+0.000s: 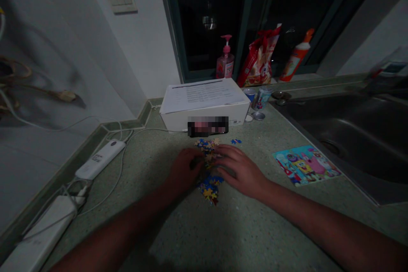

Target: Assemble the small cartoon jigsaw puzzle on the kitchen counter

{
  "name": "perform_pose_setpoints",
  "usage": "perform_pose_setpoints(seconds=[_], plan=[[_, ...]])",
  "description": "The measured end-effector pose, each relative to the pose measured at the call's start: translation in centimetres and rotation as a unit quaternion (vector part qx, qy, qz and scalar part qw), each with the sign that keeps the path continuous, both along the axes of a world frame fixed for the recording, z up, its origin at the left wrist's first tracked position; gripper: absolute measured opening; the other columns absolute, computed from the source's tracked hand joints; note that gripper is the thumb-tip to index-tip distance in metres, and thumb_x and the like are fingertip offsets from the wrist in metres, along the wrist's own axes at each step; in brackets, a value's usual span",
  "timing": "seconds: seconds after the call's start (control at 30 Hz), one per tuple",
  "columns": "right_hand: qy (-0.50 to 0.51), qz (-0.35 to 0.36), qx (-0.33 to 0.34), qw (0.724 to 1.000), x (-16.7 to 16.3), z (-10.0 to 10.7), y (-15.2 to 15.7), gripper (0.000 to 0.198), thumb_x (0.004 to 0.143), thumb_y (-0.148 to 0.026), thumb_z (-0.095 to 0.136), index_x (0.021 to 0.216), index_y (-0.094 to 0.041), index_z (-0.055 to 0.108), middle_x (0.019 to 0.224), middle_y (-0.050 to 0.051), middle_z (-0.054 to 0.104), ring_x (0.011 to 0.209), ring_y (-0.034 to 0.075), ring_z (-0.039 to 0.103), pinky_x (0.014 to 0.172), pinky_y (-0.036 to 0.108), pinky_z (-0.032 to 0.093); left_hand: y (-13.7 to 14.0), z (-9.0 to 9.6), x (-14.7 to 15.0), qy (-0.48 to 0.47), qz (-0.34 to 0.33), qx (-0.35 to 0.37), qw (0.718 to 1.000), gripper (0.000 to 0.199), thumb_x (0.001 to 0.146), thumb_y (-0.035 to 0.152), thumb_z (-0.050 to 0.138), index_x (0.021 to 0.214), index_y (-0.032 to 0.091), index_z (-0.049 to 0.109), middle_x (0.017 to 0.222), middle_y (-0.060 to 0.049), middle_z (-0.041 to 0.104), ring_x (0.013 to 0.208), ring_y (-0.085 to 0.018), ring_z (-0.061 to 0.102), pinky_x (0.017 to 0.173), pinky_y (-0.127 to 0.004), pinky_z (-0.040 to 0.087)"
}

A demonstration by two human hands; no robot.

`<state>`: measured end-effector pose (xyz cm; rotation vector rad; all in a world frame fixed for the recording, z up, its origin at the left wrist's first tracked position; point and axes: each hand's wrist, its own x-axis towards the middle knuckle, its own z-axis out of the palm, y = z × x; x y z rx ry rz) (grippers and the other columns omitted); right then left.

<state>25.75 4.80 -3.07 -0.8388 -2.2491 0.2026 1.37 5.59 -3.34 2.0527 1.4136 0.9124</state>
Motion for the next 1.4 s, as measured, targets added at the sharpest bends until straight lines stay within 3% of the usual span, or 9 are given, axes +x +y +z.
perform_pose_setpoints(seconds=[0.2,0.87,1.17,1.4], plan=[[0.017,-0.055,-0.008,0.998,0.8,-1.1,1.6,0.018,0.101,-0.022,0.061,0.114,-0.023,0.074,0.128,0.013,0.071,0.128,0.030,0.064,0.109,0.061,0.054,0.1,0.0,0.1,0.042,-0.008,0.025,0.999,0.018,0.090,0.016,0.070,0.105,0.021,0.076,0.110,-0.008,0.074,0.111,-0.028,0.065,0.105,-0.047,0.052],[0.052,-0.056,0.024,0.997,0.1,-1.0,2.5,0.029,0.098,-0.017,0.058,0.123,-0.025,0.071,0.133,0.011,0.070,0.135,0.031,0.060,0.112,0.063,0.052,0.3,0.7,0.1,0.118,-0.036,0.062,0.990,0.018,0.092,0.020,0.067,0.107,0.023,0.076,0.110,-0.008,0.073,0.108,-0.027,0.064,0.103,-0.047,0.052],[0.062,-0.086,0.041,0.994,-0.2,-1.2,3.3,0.026,0.099,-0.017,0.057,0.121,-0.023,0.069,0.134,0.012,0.069,0.135,0.031,0.058,0.112,0.062,0.052,3.4,0.3,-1.0,0.133,0.067,0.098,0.984,0.026,0.091,0.015,0.060,0.112,0.019,0.074,0.109,-0.010,0.072,0.108,-0.029,0.065,0.102,-0.047,0.051],[0.061,-0.068,0.024,0.995,0.1,-1.3,3.5,0.028,0.099,-0.017,0.057,0.123,-0.023,0.068,0.135,0.013,0.068,0.136,0.032,0.057,0.113,0.063,0.051,3.5,0.0,-1.2,0.213,0.043,0.087,0.972,0.029,0.095,0.018,0.063,0.121,0.018,0.074,0.111,-0.012,0.070,0.110,-0.030,0.062,0.102,-0.048,0.049]])
